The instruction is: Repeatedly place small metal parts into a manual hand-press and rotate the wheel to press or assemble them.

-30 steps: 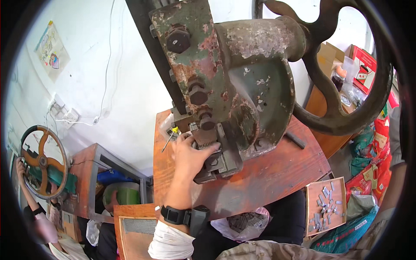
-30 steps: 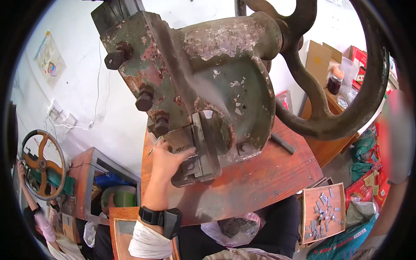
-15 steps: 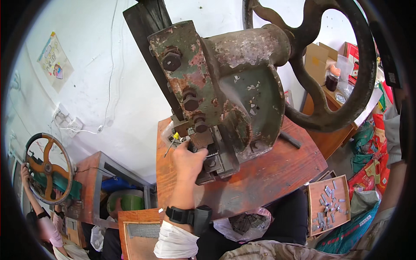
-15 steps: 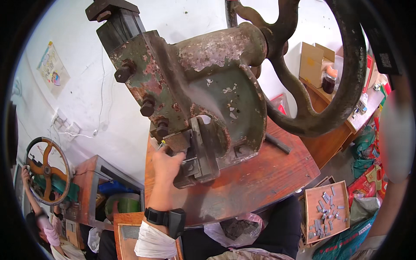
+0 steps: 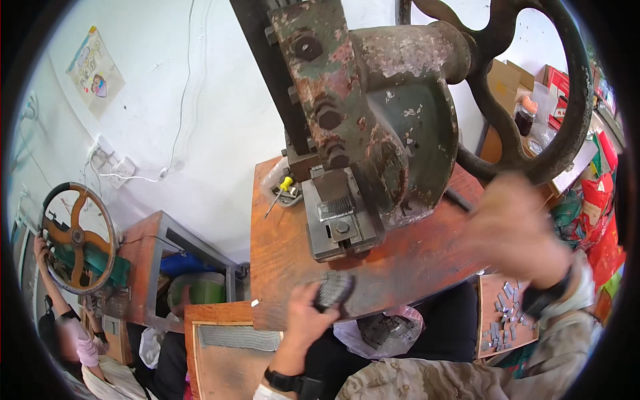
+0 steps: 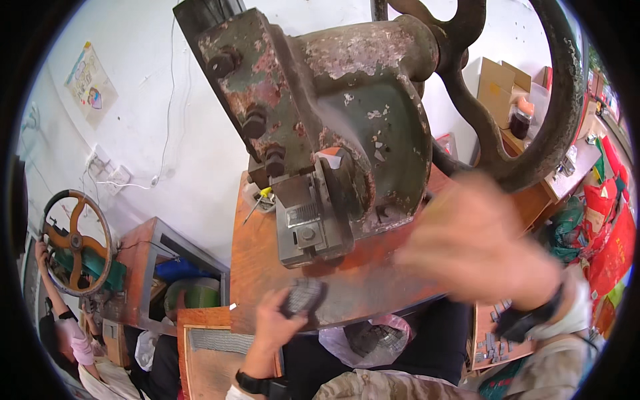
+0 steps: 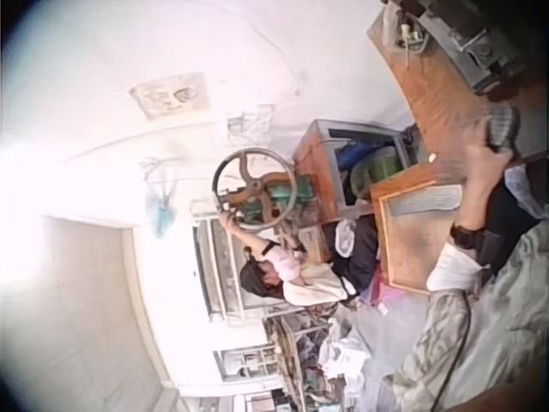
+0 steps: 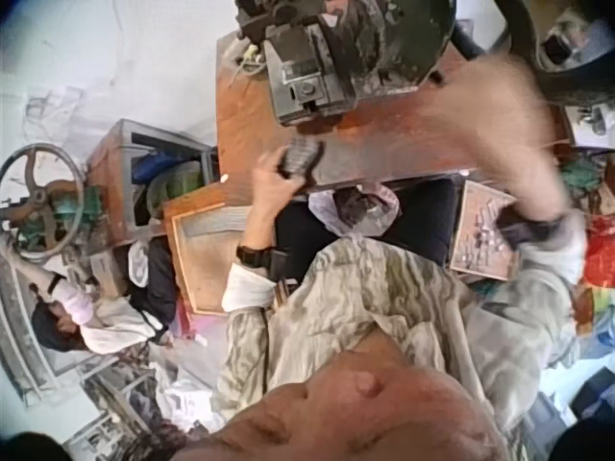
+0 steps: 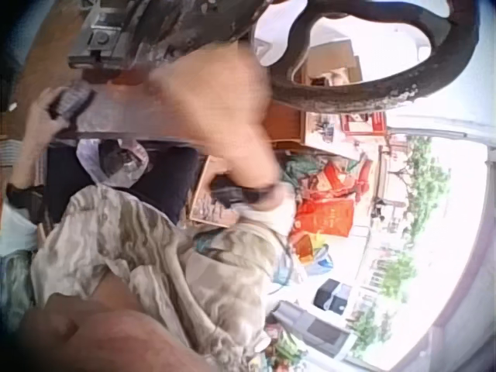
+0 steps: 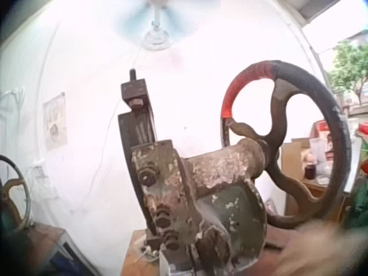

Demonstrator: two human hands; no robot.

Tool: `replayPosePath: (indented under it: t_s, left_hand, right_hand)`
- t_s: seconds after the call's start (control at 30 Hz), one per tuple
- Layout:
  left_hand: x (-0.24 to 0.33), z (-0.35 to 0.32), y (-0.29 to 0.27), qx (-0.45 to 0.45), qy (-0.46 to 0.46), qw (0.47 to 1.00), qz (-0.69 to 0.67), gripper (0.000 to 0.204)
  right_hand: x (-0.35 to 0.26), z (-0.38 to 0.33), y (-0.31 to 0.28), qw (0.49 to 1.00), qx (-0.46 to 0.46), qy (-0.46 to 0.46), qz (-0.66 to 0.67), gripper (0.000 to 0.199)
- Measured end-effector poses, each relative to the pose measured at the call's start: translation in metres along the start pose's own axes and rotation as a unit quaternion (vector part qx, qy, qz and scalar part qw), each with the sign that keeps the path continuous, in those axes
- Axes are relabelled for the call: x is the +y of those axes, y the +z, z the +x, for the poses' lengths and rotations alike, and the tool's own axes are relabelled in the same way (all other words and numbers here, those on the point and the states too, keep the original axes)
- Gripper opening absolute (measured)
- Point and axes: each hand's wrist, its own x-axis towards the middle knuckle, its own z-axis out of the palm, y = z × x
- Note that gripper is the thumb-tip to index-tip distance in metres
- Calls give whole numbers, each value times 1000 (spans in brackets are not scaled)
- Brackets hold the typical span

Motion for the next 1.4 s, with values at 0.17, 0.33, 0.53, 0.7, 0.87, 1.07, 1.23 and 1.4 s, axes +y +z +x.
replayPosePath:
  t_s: [0.17, 0.33, 0.53, 0.7, 0.87, 1.07, 1.23, 1.4]
  left_hand:
    - [11, 11, 39, 15, 125, 991, 49, 60]
    - [11, 7, 45, 20, 67, 997, 33, 75]
    - [6, 8, 44, -1, 24, 997, -78, 82]
    - [10, 10, 41, -1, 6, 996, -88, 85]
    - [10, 7, 42, 10, 0, 997, -75, 90]
    - [9, 5, 41, -3, -35, 997, -65, 91]
    - [11, 7, 42, -6, -26, 998, -57, 91]
    - [7, 6, 44, 5, -16, 998, -56, 83]
  right_hand:
    - [-57, -40, 162, 971, -47, 195, 131, 55]
    - [-82, -9, 190, 972, -82, 178, 127, 59]
    - [-60, -18, 185, 932, -71, 315, 166, 56]
    - [-61, -19, 190, 950, -13, 267, 160, 58]
    - [-83, 7, 206, 973, -152, 166, 56, 69]
    - [-70, -16, 202, 959, -140, 247, 23, 67]
    - [-57, -19, 211, 949, -60, 252, 177, 61]
    - [-52, -27, 208, 881, -17, 362, 305, 57]
